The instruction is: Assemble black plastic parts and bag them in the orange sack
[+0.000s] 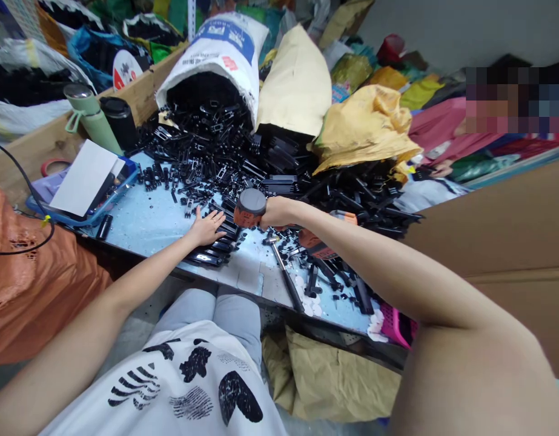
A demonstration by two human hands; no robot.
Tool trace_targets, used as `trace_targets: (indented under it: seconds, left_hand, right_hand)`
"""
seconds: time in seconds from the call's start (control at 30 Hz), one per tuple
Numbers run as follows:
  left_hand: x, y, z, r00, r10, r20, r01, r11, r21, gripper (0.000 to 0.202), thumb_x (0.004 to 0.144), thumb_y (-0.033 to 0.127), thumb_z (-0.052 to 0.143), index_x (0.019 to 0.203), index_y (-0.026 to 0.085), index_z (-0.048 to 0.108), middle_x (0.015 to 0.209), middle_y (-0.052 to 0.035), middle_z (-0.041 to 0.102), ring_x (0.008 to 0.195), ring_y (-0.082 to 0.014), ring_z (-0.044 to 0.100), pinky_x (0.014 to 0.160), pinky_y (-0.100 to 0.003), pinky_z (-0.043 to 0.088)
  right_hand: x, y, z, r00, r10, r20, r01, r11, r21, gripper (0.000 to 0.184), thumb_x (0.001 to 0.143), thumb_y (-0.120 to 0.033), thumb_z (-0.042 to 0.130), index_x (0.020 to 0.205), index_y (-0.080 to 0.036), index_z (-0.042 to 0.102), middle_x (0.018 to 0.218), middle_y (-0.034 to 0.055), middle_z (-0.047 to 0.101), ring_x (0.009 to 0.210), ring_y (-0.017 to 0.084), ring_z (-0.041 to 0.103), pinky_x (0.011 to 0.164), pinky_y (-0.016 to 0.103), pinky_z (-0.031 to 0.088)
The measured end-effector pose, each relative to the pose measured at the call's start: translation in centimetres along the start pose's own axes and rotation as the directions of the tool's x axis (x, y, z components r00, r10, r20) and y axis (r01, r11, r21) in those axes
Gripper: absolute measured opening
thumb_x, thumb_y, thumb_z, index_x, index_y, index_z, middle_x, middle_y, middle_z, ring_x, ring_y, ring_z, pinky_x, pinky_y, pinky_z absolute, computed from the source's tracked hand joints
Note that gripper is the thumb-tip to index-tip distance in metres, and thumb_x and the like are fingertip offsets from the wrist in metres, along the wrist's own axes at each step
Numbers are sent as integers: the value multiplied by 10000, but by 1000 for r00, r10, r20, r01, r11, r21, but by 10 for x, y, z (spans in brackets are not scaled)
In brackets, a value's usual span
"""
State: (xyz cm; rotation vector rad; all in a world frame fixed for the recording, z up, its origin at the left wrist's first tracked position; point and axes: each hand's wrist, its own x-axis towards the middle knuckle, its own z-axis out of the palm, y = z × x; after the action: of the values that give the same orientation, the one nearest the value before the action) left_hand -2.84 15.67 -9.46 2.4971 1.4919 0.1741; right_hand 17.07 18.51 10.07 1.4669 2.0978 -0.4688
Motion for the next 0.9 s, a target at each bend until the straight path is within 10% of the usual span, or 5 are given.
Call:
trace_targets:
  seconds: [0.23,0.4,0.9]
  left_hand:
    - [-3,11,-7,1000,-2,10,2,1000,15,577,903,479,354,1398,182,351,1480,-116,306,1383,-270,222,1087,-590,-81]
    - [-46,33,1,979,178,98,-173,983,-63,862,797,678,400,1416,89,291,1494,-179,245,1402,-293,153,1130,-491,92]
    - [-83,42,19,989,115,-97,-110,992,63,736,814,450,567,1395,69,321,1481,-176,282,1394,-282,191,1136,-443,140]
  right_hand:
    - [4,-8,5,996,33,88,-36,999,31,296,598,-238,642,877,-151,686,688,39,660,601,188,612,534,248,443]
    - [-20,-26,2,1000,-15,-9,13,986,-168,301,605,-278,636,880,-173,700,833,70,678,790,233,629,596,254,440]
    - [-47,-53,24,999,-48,-13,43,968,-247,298,668,-298,619,894,-128,712,845,94,685,803,254,642,640,264,453]
